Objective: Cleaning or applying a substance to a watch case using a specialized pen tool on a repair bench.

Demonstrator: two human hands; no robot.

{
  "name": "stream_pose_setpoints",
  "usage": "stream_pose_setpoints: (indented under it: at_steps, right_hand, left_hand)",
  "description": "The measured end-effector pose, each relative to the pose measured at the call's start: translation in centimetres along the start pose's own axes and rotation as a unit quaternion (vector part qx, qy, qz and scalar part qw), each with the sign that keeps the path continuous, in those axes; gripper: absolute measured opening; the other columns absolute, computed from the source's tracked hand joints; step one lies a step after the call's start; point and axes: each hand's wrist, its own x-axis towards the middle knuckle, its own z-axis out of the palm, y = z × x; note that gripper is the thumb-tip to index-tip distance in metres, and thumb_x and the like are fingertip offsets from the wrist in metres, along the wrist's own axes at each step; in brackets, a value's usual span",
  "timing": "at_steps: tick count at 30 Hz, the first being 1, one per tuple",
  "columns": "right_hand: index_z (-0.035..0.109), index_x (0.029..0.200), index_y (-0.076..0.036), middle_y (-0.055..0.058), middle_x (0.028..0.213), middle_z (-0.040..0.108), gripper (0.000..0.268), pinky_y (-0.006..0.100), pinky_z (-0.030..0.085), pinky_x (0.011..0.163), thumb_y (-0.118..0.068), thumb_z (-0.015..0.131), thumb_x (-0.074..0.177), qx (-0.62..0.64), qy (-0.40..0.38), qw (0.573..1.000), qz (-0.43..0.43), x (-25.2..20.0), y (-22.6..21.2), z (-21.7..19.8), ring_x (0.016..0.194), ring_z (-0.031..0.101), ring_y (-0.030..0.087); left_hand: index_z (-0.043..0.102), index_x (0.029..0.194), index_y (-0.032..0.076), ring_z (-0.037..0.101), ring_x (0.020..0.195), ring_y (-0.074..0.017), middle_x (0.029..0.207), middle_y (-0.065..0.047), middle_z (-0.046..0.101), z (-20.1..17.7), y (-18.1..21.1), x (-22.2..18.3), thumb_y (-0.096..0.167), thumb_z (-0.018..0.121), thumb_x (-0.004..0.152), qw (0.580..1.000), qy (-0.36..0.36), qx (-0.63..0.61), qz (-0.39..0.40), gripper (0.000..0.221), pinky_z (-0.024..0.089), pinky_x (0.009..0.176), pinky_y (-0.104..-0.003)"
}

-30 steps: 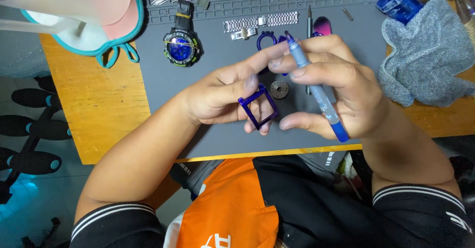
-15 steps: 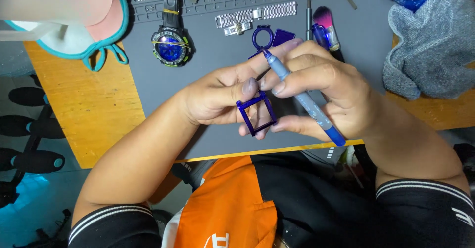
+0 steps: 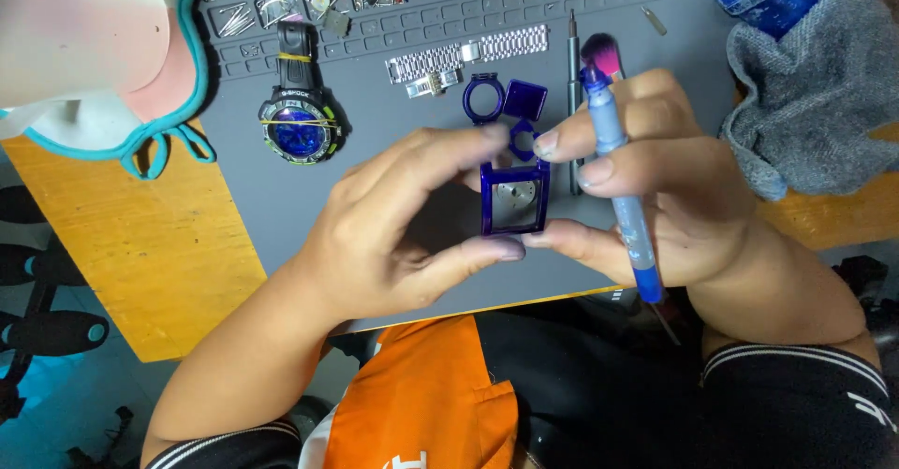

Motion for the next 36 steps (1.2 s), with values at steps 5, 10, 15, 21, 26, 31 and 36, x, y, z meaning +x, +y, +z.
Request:
stream_pose_setpoints:
  at_steps: [5, 10, 15, 21, 26, 31, 36]
  right_hand:
    - [0.036, 0.09, -0.012, 0.01, 0.089, 0.053, 0.047, 0.031, 0.034, 0.079, -0.017, 0.076, 0.065, -0.013, -0.02, 1.0, -0.008, 0.2, 0.3, -0.2, 0.082, 0.058, 0.019]
    - [0.038, 0.096, -0.011, 0.01, 0.092, 0.054, 0.054, 0.031, 0.045, 0.084, -0.023, 0.078, 0.062, 0.031, -0.004, 1.0, 0.002, 0.1, 0.2, -0.7, 0.089, 0.055, 0.021]
    - [0.042, 0.092, 0.002, 0.022, 0.083, 0.056, 0.026, 0.016, 0.048, 0.07, 0.008, 0.053, 0.07, 0.132, 0.081, 0.987, 0.04, -0.2, 0.2, -1.4, 0.083, 0.053, 0.023]
    - [0.043, 0.089, -0.004, 0.012, 0.073, 0.049, 0.02, 0.032, 0.053, 0.063, -0.022, 0.042, 0.081, 0.023, 0.086, 0.996, -0.031, 0.4, 0.4, -1.5, 0.066, 0.053, 0.022]
    - [0.042, 0.085, 0.0, 0.009, 0.071, 0.051, 0.018, 0.027, 0.052, 0.061, -0.015, 0.045, 0.076, 0.077, 0.052, 0.996, 0.019, 0.5, -0.1, -1.4, 0.067, 0.054, 0.02]
    - [0.043, 0.087, -0.003, 0.009, 0.07, 0.053, 0.017, 0.027, 0.052, 0.064, -0.016, 0.045, 0.077, 0.091, 0.012, 0.996, 0.021, 0.6, 0.0, -1.8, 0.07, 0.055, 0.02]
    - [0.043, 0.086, 0.002, 0.008, 0.076, 0.05, 0.018, 0.03, 0.053, 0.062, -0.014, 0.046, 0.077, 0.047, 0.047, 0.998, -0.015, 0.4, 0.2, -1.5, 0.065, 0.056, 0.022]
  left_hand:
    - [0.044, 0.1, -0.003, 0.059, 0.081, -0.0257, 0.093, -0.017, 0.055, -0.2, 0.0, 0.4, 0.021, 0.059, 0.076, 0.999, 0.018, 0.014, 0.031, 0.037, 0.049, 0.074, -0.031]
    - [0.045, 0.095, -0.004, 0.057, 0.079, -0.0252, 0.089, -0.016, 0.054, -0.1, -0.4, 0.6, 0.02, 0.057, 0.076, 1.0, 0.013, -0.017, 0.008, 0.033, 0.049, 0.071, -0.03]
    - [0.044, 0.096, -0.004, 0.057, 0.077, -0.0259, 0.088, -0.016, 0.055, 0.1, -0.9, 0.7, 0.015, 0.057, 0.076, 1.0, 0.012, -0.02, -0.001, 0.03, 0.048, 0.071, -0.031]
    - [0.044, 0.094, -0.004, 0.058, 0.076, -0.0271, 0.086, -0.016, 0.055, 0.5, -1.3, 1.0, 0.009, 0.056, 0.078, 0.999, 0.012, -0.028, 0.044, 0.023, 0.05, 0.072, -0.034]
    - [0.044, 0.093, -0.004, 0.058, 0.076, -0.0274, 0.087, -0.016, 0.056, 0.4, -1.2, 1.1, 0.009, 0.054, 0.079, 0.998, 0.007, -0.038, 0.044, 0.022, 0.049, 0.073, -0.033]
    - [0.046, 0.093, -0.005, 0.057, 0.076, -0.0267, 0.088, -0.015, 0.056, 0.4, -1.3, 1.1, 0.01, 0.055, 0.078, 0.999, 0.008, -0.028, 0.042, 0.023, 0.05, 0.073, -0.032]
    - [0.046, 0.094, -0.003, 0.055, 0.076, -0.0256, 0.09, -0.013, 0.057, 0.5, -1.4, 1.1, 0.012, 0.056, 0.078, 0.999, -0.004, -0.02, 0.037, 0.025, 0.049, 0.072, -0.031]
